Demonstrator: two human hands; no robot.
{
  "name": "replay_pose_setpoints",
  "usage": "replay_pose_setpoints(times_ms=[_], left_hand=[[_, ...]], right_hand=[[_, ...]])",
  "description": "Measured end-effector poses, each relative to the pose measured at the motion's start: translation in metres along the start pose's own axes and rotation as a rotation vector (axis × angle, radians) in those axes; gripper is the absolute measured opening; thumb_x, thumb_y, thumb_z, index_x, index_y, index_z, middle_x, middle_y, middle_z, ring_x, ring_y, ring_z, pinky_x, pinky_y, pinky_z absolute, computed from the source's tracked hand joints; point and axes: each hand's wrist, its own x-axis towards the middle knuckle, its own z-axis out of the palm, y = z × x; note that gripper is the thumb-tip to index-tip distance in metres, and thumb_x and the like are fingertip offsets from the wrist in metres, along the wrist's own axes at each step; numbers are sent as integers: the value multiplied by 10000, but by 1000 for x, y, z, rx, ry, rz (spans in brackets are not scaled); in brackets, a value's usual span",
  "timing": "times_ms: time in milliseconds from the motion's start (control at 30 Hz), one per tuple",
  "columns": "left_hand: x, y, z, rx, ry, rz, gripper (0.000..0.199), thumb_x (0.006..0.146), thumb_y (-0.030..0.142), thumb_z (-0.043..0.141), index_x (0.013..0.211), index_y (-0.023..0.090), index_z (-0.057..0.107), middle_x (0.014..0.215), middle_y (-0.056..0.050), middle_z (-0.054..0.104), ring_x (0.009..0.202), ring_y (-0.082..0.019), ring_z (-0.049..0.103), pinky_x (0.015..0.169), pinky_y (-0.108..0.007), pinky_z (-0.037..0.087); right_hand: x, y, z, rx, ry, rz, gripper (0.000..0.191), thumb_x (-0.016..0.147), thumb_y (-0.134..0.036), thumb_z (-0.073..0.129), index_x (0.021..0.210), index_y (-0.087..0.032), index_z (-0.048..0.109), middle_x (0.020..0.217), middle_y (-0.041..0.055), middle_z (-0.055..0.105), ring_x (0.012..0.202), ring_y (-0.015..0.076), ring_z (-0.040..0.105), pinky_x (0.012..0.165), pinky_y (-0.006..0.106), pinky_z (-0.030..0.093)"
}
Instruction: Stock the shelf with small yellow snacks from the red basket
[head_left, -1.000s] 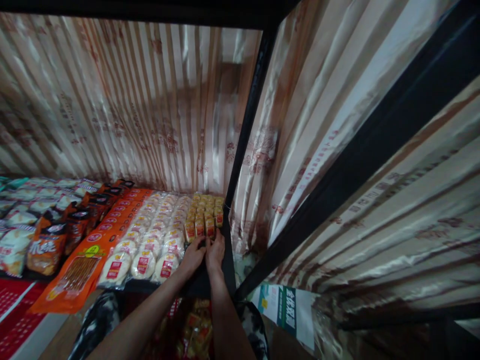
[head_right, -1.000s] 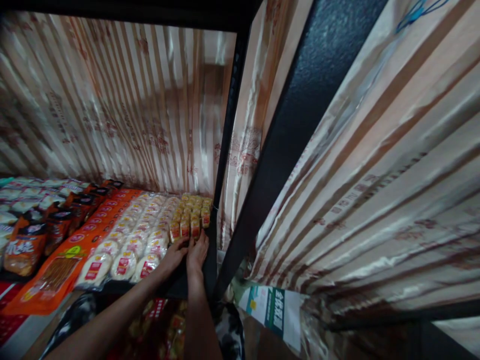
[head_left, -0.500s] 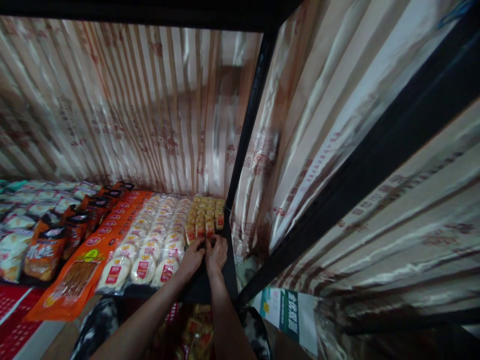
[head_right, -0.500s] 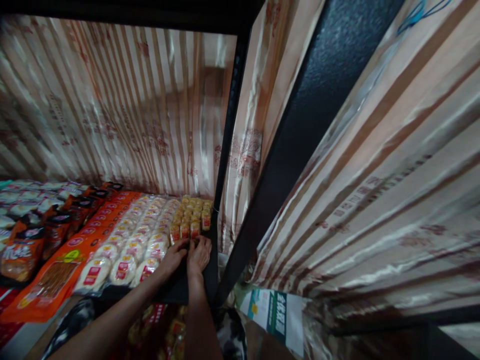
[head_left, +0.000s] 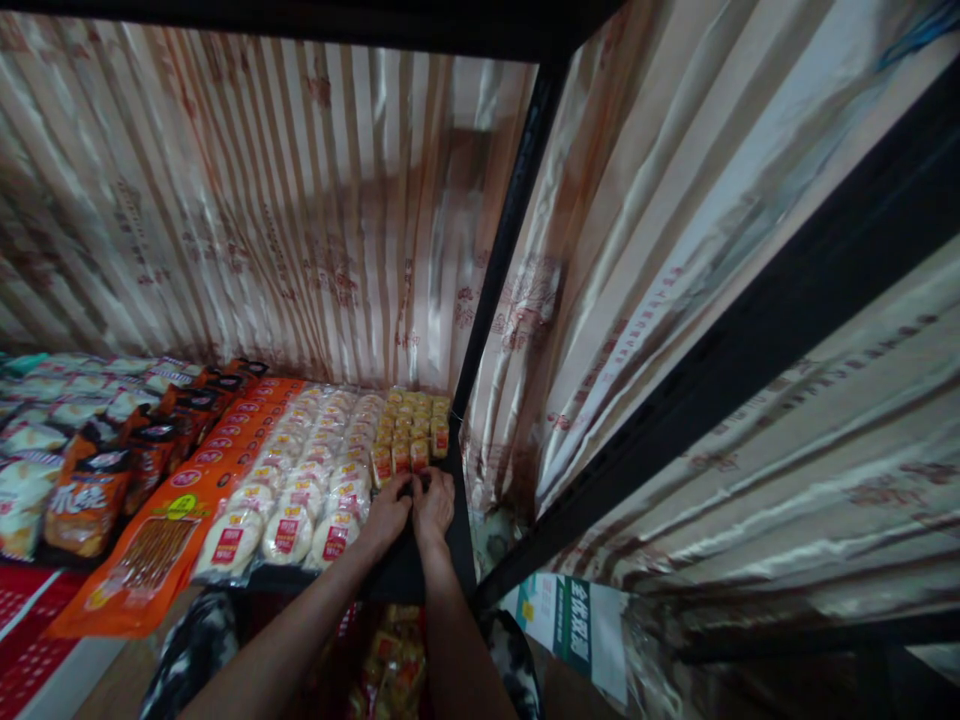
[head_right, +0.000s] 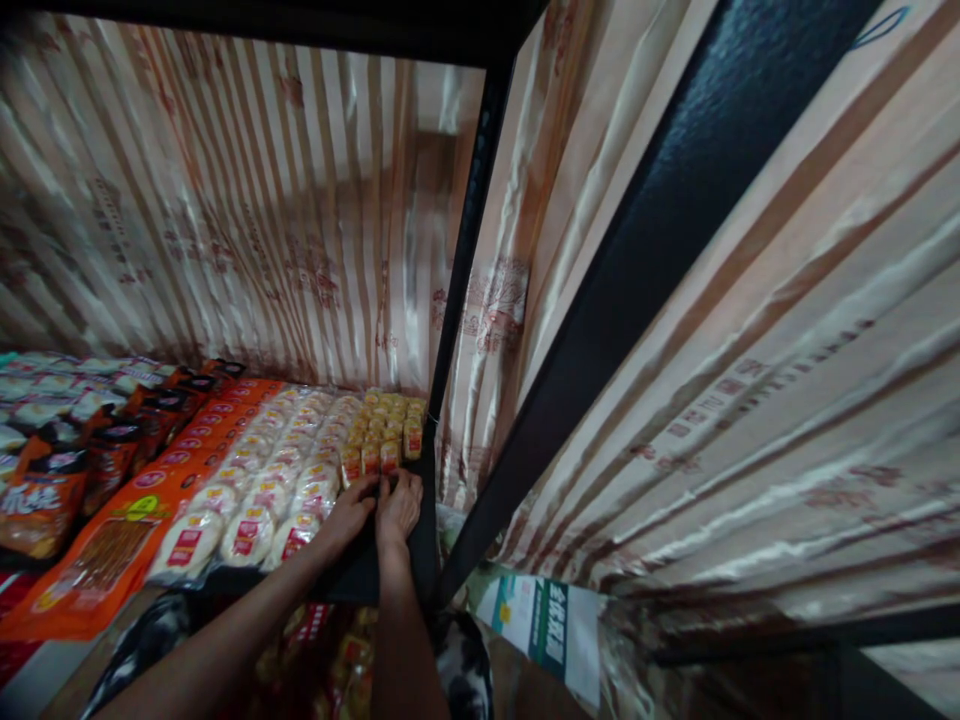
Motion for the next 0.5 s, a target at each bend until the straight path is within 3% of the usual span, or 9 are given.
replay_pose_setpoints(times_ms=[300,500], left_hand=[[-11,-2,3,-72,-9,21,464,640,5,456,1027,178,643,1186,-57,620,1192,-186,495,1063,-349,328],[-28,1,3,-46,-41,-4,461,671,23,468,1087,163,609,1186,-66,620,1144,-181,529,1030,-329,359]], right_hand=[[-3,5,-1,78,11,-5,171,771,-214,516,878,-201,649,943,80,537,900,206,533,811,319,433],[-14,1,-7,107,39,2,178,773,-209,509,878,-189,651,999,90,519,906,196,535,813,324,445]])
